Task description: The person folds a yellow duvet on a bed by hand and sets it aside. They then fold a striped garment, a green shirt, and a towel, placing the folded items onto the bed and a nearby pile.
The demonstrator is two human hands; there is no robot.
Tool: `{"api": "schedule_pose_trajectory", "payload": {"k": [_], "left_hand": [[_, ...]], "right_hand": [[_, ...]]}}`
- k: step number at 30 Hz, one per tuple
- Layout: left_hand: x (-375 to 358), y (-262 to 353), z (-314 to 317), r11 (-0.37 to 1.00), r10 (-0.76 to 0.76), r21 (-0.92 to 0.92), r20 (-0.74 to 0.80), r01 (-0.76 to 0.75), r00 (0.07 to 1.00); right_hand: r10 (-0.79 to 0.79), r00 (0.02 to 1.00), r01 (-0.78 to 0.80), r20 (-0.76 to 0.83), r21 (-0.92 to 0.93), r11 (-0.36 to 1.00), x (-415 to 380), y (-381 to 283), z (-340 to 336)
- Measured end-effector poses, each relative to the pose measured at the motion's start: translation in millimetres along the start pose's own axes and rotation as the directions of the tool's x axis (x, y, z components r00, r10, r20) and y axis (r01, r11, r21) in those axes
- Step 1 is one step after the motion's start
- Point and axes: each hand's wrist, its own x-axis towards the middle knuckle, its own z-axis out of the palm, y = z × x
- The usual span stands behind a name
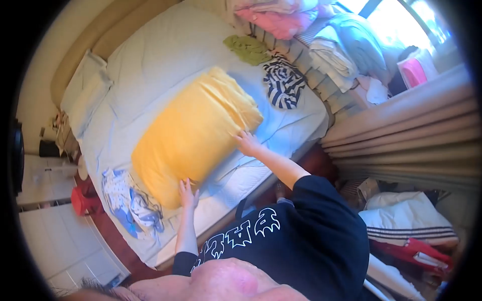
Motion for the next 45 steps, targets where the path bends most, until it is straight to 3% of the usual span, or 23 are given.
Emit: {"api": "schedule_pose_trajectory", "payload": {"k": [2,4,6,10,11,12,14,16,19,20,21,23,28,30,32,33,36,37,39,40,42,44,45], "left_hand": [[-17,44,-16,0.993,-0.029,0.111,-0.076,0.038,0.997],[-23,60,-13,0.992,0.070,0.109,-0.061,-0.064,0.996],[-22,69,-12,0.982,0.164,0.104,-0.048,-0.158,0.985],[-8,95,-15,0.985,0.174,-0.016,0.190,-0.174,0.966],[-6,105,-20,0.989,0.144,-0.063,0.275,-0.131,0.951],[-2,114,-21,0.989,0.145,-0.055,0.269,-0.135,0.952],[8,132,-20,0.993,0.099,0.026,0.392,-0.118,0.915],[17,144,-12,0.994,0.084,0.037,0.395,-0.107,0.915],[29,181,-5,0.996,0.034,0.066,0.424,-0.068,0.905],[35,196,-5,0.996,-0.001,0.083,0.442,-0.040,0.897],[43,204,7,0.994,0.013,0.089,0.418,-0.055,0.909],[50,252,9,0.994,-0.004,0.098,0.441,-0.044,0.898],[73,374,39,0.993,0.089,-0.102,0.395,-0.052,0.914],[72,412,44,0.987,0.099,-0.159,0.410,-0.036,0.907],[68,435,50,0.972,0.195,-0.204,0.427,-0.116,0.883],[66,438,53,0.967,0.232,-0.197,0.402,-0.163,0.886],[61,448,47,0.979,0.154,-0.189,0.441,-0.076,0.884],[58,447,44,0.979,0.153,-0.191,0.431,-0.075,0.889],[58,444,37,0.988,0.064,-0.154,0.477,0.012,0.876],[61,440,38,0.986,0.079,-0.165,0.465,-0.002,0.882],[60,427,37,0.965,0.067,-0.256,0.464,0.062,0.883],[71,419,36,0.964,0.110,-0.266,0.409,0.004,0.906],[78,414,38,0.929,0.097,-0.365,0.413,0.067,0.906]], "right_hand": [[0.020,1.000,-0.020,-0.008,0.010,1.000,-34,14,10],[0.040,0.999,-0.040,-0.012,0.017,0.999,-68,23,2],[0.081,0.982,-0.089,0.169,0.040,0.995,-97,33,-14],[0.161,0.982,-0.171,0.099,0.095,0.981,-140,72,-50],[0.200,0.979,-0.203,0.049,0.088,0.975,-145,89,-64],[0.235,0.972,-0.235,0.000,0.083,0.969,-149,106,-80],[0.242,0.948,-0.237,-0.206,0.044,0.970,-151,145,-125],[0.391,0.858,-0.412,-0.335,0.008,0.911,-143,173,-195],[0.192,0.645,-0.411,-0.740,-0.124,0.903,-115,280,-277],[0.229,0.592,-0.484,-0.773,-0.113,0.868,-108,297,-318],[0.145,0.507,-0.508,-0.850,-0.158,0.847,-100,322,-351],[0.139,0.438,-0.681,-0.888,-0.227,0.697,-81,369,-406],[0.367,0.550,-0.813,-0.751,-0.380,0.441,-43,460,-484],[0.270,0.542,-0.783,-0.795,-0.362,0.506,-32,502,-488],[0.416,0.517,-0.786,-0.748,-0.221,0.577,-26,526,-494],[0.329,0.494,-0.787,-0.804,-0.254,0.562,-26,547,-488],[0.566,0.422,-0.722,-0.708,0.115,0.682,-41,549,-496],[0.558,0.425,-0.715,-0.712,0.113,0.690,-42,557,-496],[0.625,0.142,-0.643,-0.768,0.409,0.648,-46,572,-500],[0.611,0.134,-0.638,-0.780,0.404,0.656,-46,583,-518],[0.371,0.048,-0.245,-0.928,0.349,0.905,-50,596,-554],[0.353,0.141,-0.068,-0.925,0.347,0.935,-60,565,-624],[0.418,0.168,0.167,-0.893,0.443,0.881,-66,524,-652]]}}
